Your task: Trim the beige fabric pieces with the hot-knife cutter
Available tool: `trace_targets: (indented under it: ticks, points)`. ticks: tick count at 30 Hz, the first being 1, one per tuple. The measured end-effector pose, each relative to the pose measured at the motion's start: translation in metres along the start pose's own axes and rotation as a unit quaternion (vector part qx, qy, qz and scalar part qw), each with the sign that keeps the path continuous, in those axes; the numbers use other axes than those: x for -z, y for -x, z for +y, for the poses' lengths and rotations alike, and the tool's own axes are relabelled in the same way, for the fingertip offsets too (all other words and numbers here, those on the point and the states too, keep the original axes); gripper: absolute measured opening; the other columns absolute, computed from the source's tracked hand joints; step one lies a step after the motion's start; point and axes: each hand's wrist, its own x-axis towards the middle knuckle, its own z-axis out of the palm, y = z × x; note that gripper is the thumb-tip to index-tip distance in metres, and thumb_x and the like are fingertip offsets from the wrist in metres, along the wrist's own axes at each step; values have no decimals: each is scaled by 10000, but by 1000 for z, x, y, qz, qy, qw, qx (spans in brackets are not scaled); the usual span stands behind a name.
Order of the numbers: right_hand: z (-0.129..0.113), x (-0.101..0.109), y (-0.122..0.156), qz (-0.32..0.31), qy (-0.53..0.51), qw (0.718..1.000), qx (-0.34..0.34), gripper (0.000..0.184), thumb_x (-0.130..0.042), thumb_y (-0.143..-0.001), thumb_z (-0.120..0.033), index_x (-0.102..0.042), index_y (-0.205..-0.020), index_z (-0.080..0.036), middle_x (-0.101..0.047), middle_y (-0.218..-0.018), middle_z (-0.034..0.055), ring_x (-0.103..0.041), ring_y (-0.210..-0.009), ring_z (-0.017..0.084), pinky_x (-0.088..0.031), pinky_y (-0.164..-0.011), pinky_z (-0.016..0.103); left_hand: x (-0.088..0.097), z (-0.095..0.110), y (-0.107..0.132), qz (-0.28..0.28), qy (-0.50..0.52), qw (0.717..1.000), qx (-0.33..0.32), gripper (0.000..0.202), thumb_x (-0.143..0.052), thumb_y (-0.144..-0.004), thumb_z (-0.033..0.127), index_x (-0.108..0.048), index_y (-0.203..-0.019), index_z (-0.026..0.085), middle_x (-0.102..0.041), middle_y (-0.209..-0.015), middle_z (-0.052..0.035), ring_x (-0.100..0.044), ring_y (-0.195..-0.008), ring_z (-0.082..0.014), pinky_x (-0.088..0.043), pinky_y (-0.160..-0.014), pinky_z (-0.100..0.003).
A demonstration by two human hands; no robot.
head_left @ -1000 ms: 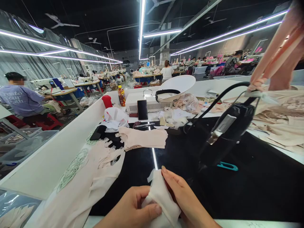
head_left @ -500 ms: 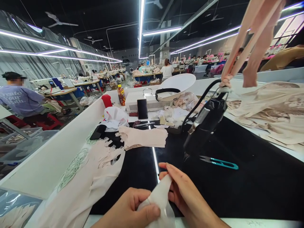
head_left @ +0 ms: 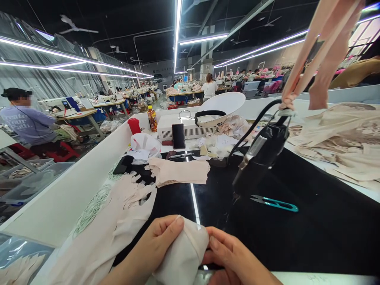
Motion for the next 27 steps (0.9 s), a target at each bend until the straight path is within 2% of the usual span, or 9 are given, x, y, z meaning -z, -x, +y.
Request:
trace_targets:
  ticks: [3, 5, 8, 12, 15, 18, 21, 24, 27]
  points:
    - [6, 0, -3, -74, -12, 997, -12, 542, -948, -647, -623, -806, -915, -174, -646, -710, -4, -569, -630, 87, -461, -614, 180, -1, -1, -1, 5, 7, 1000, -3, 627, -648, -876, 792, -592, -799, 172, -517, -692, 16, -381, -622, -111, -298, -561, -222]
    - [6, 2, -5, -86, 17, 996, -19, 523, -949, -626, -636, -812, -815, -168, -586, -654, -26, -463, -568, 63, -401, -575, 183, 1, -2, -3, 13, -12, 1000, -12, 629, -638, -876, 799, -540, -767, 187, -466, -671, 33, -349, -615, -108, -278, -548, -221]
    - [2, 5, -4, -74, 85, 993, -31, 557, -913, -630, -691, -824, -814, -173, -548, -644, -26, -402, -552, 71, -311, -510, 198, 5, -3, -8, 34, -85, 994, -55, 670, -576, -887, 832, -418, -694, 211, -371, -648, 50, -295, -608, -108, -240, -527, -228]
    - [-1, 7, 1, -88, 123, 988, -36, 540, -912, -638, -681, -830, -805, -175, -511, -635, -37, -385, -573, 78, -316, -554, 213, 5, -4, -15, 66, -164, 977, -117, 692, -490, -921, 842, -336, -659, 221, -320, -670, 50, -266, -619, -112, -233, -527, -244]
    - [0, 10, 2, -112, 115, 986, -44, 497, -934, -641, -640, -832, -805, -182, -588, -691, -20, -457, -635, 104, -371, -638, 229, 0, -3, -16, 24, -159, 981, -105, 673, -470, -939, 829, -361, -676, 219, -326, -674, 53, -264, -620, -112, -236, -530, -246]
    - [2, 12, -2, -120, 73, 990, -3, 578, -945, -625, -641, -832, -986, -204, -686, -802, 16, -597, -776, 180, -444, -759, 273, -4, -3, -13, -44, -154, 983, -88, 633, -496, -973, 770, -458, -712, 195, -398, -697, 45, -314, -632, -109, -259, -545, -234]
    - [1, 11, -7, -26, -6, 999, 36, 663, -960, -616, -623, -801, -1110, -211, -722, -861, 29, -646, -837, 198, -464, -815, 290, -9, -3, -9, -119, -148, 979, -75, 602, -507, -997, 727, -576, -793, 165, -442, -725, 36, -343, -636, -103, -267, -549, -221]
    - [-5, 8, -5, 102, -53, 992, 46, 528, -994, -606, -552, -795, -933, -188, -663, -744, -8, -593, -722, 140, -447, -711, 245, -10, -2, -2, -150, -150, 976, -39, 567, -550, -984, 698, -628, -837, 156, -408, -704, 44, -313, -611, -94, -235, -525, -217]
    - [-15, 10, 3, 137, -29, 989, 50, 485, -992, -609, -545, -745, -805, -176, -565, -641, -40, -503, -613, 106, -392, -585, 219, -2, -1, 6, -151, -173, 973, -3, 449, -621, -965, 589, -728, -974, 153, -491, -764, 29, -377, -660, -103, -267, -558, -206]
